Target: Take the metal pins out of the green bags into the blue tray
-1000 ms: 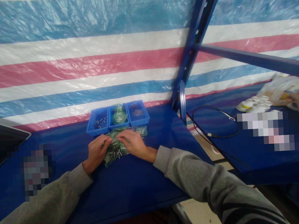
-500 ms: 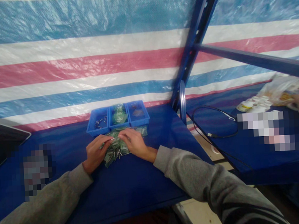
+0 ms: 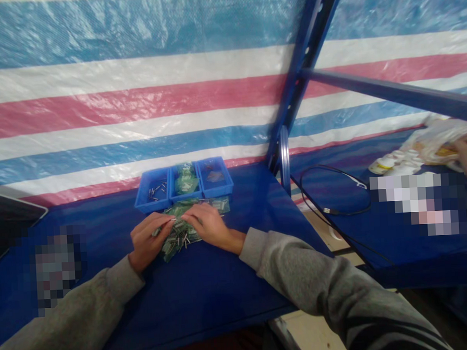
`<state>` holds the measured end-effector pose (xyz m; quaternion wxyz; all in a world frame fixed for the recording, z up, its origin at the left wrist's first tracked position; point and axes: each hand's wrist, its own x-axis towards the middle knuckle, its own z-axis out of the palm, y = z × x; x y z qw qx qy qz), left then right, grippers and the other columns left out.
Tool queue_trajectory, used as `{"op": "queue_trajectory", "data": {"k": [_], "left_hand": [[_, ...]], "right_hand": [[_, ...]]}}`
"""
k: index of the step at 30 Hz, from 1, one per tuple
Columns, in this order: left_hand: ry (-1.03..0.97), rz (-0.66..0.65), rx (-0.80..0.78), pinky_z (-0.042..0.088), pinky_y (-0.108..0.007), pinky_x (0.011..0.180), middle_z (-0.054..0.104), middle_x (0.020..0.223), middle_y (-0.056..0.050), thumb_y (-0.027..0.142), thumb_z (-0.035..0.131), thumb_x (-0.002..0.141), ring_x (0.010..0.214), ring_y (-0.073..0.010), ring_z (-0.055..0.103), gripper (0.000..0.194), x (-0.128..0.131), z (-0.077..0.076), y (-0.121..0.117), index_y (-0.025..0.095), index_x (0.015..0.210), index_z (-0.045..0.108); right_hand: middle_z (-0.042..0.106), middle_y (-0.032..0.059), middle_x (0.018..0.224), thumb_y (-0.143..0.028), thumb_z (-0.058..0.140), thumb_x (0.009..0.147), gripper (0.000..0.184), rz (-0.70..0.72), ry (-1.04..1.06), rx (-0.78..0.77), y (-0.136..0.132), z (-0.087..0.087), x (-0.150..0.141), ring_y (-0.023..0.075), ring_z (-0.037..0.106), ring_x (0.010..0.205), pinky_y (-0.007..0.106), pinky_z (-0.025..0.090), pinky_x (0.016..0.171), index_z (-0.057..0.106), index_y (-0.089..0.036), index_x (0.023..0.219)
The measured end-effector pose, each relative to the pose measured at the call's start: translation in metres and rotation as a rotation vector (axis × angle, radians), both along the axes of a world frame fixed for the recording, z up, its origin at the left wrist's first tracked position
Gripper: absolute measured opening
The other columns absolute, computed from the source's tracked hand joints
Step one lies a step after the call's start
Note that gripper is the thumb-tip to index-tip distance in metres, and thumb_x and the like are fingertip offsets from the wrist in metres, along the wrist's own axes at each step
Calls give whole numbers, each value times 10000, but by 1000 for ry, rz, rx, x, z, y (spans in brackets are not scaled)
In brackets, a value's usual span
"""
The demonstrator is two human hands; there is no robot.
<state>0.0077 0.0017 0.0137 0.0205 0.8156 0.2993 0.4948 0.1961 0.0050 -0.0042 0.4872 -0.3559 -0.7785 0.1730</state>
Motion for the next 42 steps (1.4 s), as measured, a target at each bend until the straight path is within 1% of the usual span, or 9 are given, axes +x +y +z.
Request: {"op": "queue_trajectory", "data": {"k": [3,6,9,11,16,21,26,33,42], "left_hand": [[-37,49,51,513,-269,664,674,765,-27,152,639,757,697,-134,620,122,-2,1,-1,193,870,662],[-119,217,64,503,-306,728,675,779,-30,179,644,751,734,-151,620,94,-7,3,4,194,841,668],[-212,418,-5,481,-318,777,657,794,-34,239,613,775,774,-159,607,90,-12,5,14,179,824,660],[-277,486,-90,475,-298,758,637,803,-31,270,570,801,763,-150,593,128,-14,6,20,165,827,640],[-344,514,-174,454,-266,749,609,791,-15,288,529,813,751,-138,574,153,-15,6,25,159,816,609],[-314,586,-213,439,-264,751,615,789,-6,302,519,806,761,-149,575,167,-23,8,32,166,826,613],[-221,627,-293,429,-269,750,629,768,4,299,516,798,755,-156,581,151,-29,2,40,185,777,613],[-13,645,-263,391,-334,821,667,850,-26,326,536,796,837,-197,587,168,-27,-2,42,195,816,640],[-11,605,-241,369,-352,853,668,890,-39,382,523,829,887,-201,575,226,-27,-1,42,200,851,655]], "right_hand": [[619,36,746,-280,425,920,236,-26,3,-19,-1,0,1,144,552,717,268,404,709,605,-168,817],[615,36,755,-274,410,923,235,-41,13,-33,-1,0,1,143,551,721,265,404,706,599,-167,834],[615,33,746,-266,408,922,234,-31,12,-25,-1,0,2,142,546,710,263,401,702,597,-169,825],[618,34,748,-264,407,921,235,-25,9,-22,-1,1,1,143,546,710,264,399,699,598,-170,822],[627,38,767,-275,404,921,243,-12,15,-32,-2,3,2,147,556,728,268,409,709,605,-172,832],[629,37,761,-273,414,918,241,-8,17,-47,-3,4,1,145,560,723,267,413,711,611,-170,824],[637,34,767,-258,428,911,224,-4,16,-45,-2,2,1,143,565,724,261,411,713,615,-168,827],[645,39,767,-277,425,913,240,-3,8,-49,-2,2,0,147,574,723,265,420,714,621,-172,823],[648,40,765,-280,433,910,236,-7,5,-45,-2,0,1,147,577,720,263,421,711,624,-171,823]]}}
